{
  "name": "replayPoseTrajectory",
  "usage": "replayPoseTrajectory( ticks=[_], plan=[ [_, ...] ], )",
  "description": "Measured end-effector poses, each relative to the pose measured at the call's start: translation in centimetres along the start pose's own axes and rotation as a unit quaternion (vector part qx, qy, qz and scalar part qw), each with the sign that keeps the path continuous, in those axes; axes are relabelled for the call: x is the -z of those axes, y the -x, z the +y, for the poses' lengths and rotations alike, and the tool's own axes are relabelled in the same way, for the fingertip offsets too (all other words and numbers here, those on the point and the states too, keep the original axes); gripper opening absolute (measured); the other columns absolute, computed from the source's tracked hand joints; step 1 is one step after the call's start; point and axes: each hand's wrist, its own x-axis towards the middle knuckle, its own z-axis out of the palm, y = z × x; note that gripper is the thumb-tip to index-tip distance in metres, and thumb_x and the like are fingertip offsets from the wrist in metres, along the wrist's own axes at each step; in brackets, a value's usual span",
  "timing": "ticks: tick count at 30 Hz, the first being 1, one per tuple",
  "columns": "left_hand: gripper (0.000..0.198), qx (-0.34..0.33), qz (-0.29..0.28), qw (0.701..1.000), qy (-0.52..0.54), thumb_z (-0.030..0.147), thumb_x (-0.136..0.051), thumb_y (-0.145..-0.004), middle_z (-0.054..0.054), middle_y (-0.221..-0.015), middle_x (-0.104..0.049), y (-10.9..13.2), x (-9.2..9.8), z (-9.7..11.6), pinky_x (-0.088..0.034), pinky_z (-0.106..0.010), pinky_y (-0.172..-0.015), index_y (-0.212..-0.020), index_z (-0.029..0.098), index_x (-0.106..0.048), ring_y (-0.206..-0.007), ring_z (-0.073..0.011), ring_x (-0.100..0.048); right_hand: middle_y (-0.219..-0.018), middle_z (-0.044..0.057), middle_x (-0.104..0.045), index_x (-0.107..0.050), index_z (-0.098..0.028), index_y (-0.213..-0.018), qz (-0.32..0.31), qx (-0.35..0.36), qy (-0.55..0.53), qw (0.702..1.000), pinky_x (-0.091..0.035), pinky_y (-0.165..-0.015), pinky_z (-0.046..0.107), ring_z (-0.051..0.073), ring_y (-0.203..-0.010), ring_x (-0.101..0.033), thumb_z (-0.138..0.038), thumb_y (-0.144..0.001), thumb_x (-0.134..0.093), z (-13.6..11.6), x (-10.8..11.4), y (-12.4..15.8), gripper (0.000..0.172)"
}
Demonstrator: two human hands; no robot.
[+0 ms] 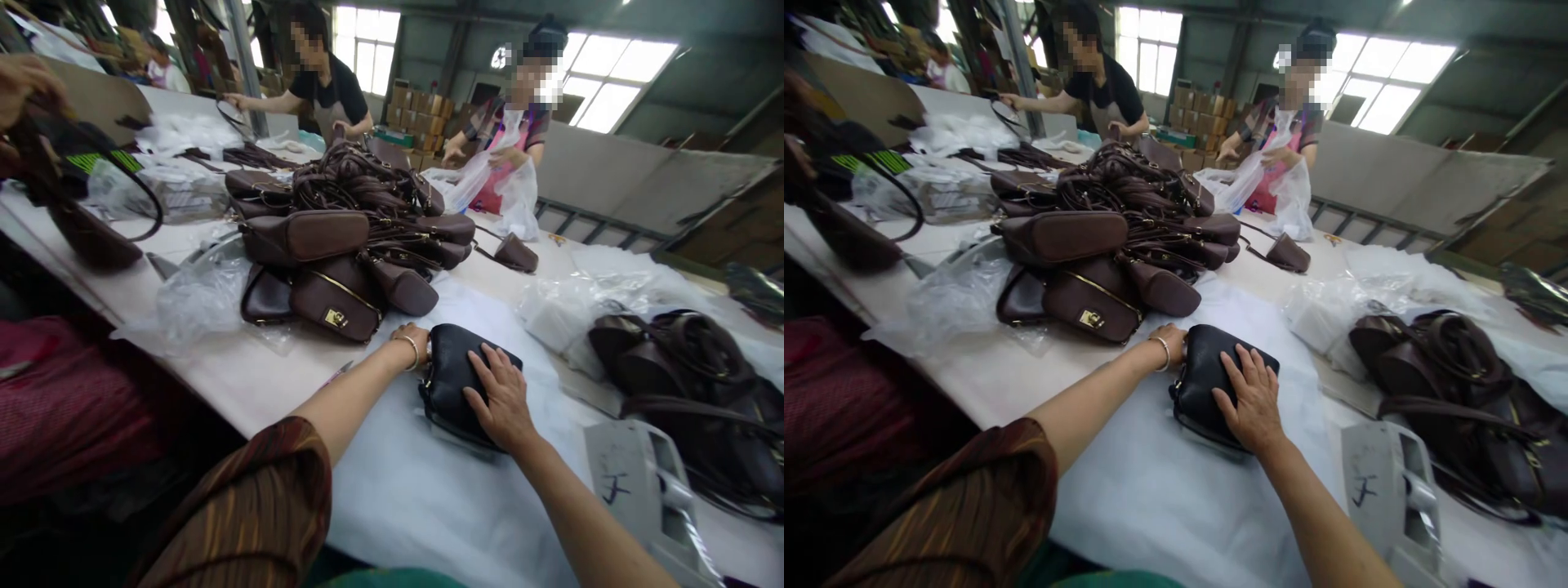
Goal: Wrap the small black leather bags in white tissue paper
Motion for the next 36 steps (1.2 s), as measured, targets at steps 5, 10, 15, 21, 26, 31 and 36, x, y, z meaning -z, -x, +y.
replayPoseTrajectory(
  ticks=[5,10,15,21,26,31,36],
  plan=[
    [0.047,0.023,-0.021,0.999,0.012,0.045,-0.078,-0.071,-0.021,-0.120,-0.066,0.2,0.4,0.4,-0.050,-0.035,-0.096,-0.104,0.012,-0.073,-0.114,-0.0332,-0.062,-0.163,0.009,-0.026,-0.029,-0.029,-0.158,0.004,-0.002,0.007,1.000,-0.027,-0.114,0.059,0.037,-0.147,-0.024,-0.045,-0.098,-0.042,-0.1,0.2,0.1,0.063],
    [0.033,0.049,-0.022,0.998,0.032,0.036,-0.079,-0.071,-0.014,-0.099,-0.073,1.9,1.6,-1.2,-0.050,-0.027,-0.087,-0.091,0.010,-0.075,-0.099,-0.0243,-0.067,-0.162,0.009,-0.027,-0.032,-0.028,-0.157,-0.004,-0.006,0.002,1.000,-0.027,-0.113,0.060,0.037,-0.147,-0.025,-0.046,-0.099,-0.041,-0.1,0.2,0.0,0.061],
    [0.022,0.097,0.012,0.993,0.070,0.029,-0.076,-0.072,-0.006,-0.087,-0.074,5.5,2.1,-4.2,-0.051,-0.022,-0.080,-0.090,0.016,-0.074,-0.089,-0.0188,-0.069,-0.161,0.010,-0.030,-0.038,-0.028,-0.154,-0.014,-0.009,-0.003,1.000,-0.027,-0.113,0.060,0.037,-0.146,-0.026,-0.048,-0.100,-0.039,-0.2,0.4,-0.4,0.057],
    [0.029,0.154,0.054,0.980,0.118,0.026,-0.071,-0.075,-0.003,-0.082,-0.074,9.5,0.8,-6.4,-0.051,-0.021,-0.072,-0.102,0.018,-0.071,-0.079,-0.0164,-0.069,-0.161,0.010,-0.032,-0.041,-0.029,-0.153,-0.031,-0.009,0.011,0.999,-0.029,-0.112,0.059,0.035,-0.146,-0.027,-0.050,-0.100,-0.038,-0.5,0.7,-0.9,0.057],
    [0.029,0.192,0.084,0.969,0.131,0.025,-0.070,-0.074,-0.006,-0.094,-0.074,11.5,-0.4,-7.5,-0.050,-0.023,-0.076,-0.103,0.019,-0.070,-0.090,-0.0192,-0.069,-0.161,0.008,-0.032,-0.040,-0.030,-0.153,-0.048,-0.015,0.029,0.998,-0.029,-0.112,0.058,0.034,-0.146,-0.026,-0.052,-0.101,-0.037,-0.6,0.7,-1.2,0.057],
    [0.015,0.211,0.104,0.964,0.124,0.022,-0.069,-0.075,-0.007,-0.093,-0.075,13.2,-0.8,-7.7,-0.050,-0.024,-0.075,-0.089,0.018,-0.071,-0.090,-0.0198,-0.069,-0.160,0.008,-0.033,-0.041,-0.031,-0.152,-0.048,-0.030,0.018,0.998,-0.028,-0.112,0.059,0.034,-0.146,-0.027,-0.053,-0.101,-0.036,-1.1,0.7,-1.2,0.056],
    [0.009,0.228,0.121,0.961,0.102,0.021,-0.063,-0.081,-0.004,-0.086,-0.075,14.5,-0.5,-8.3,-0.050,-0.022,-0.070,-0.086,0.020,-0.071,-0.083,-0.0171,-0.070,-0.160,0.007,-0.034,-0.041,-0.033,-0.152,-0.037,-0.046,0.008,0.998,-0.027,-0.112,0.061,0.034,-0.146,-0.027,-0.056,-0.100,-0.039,-1.6,0.5,-1.3,0.057]
  ],
)
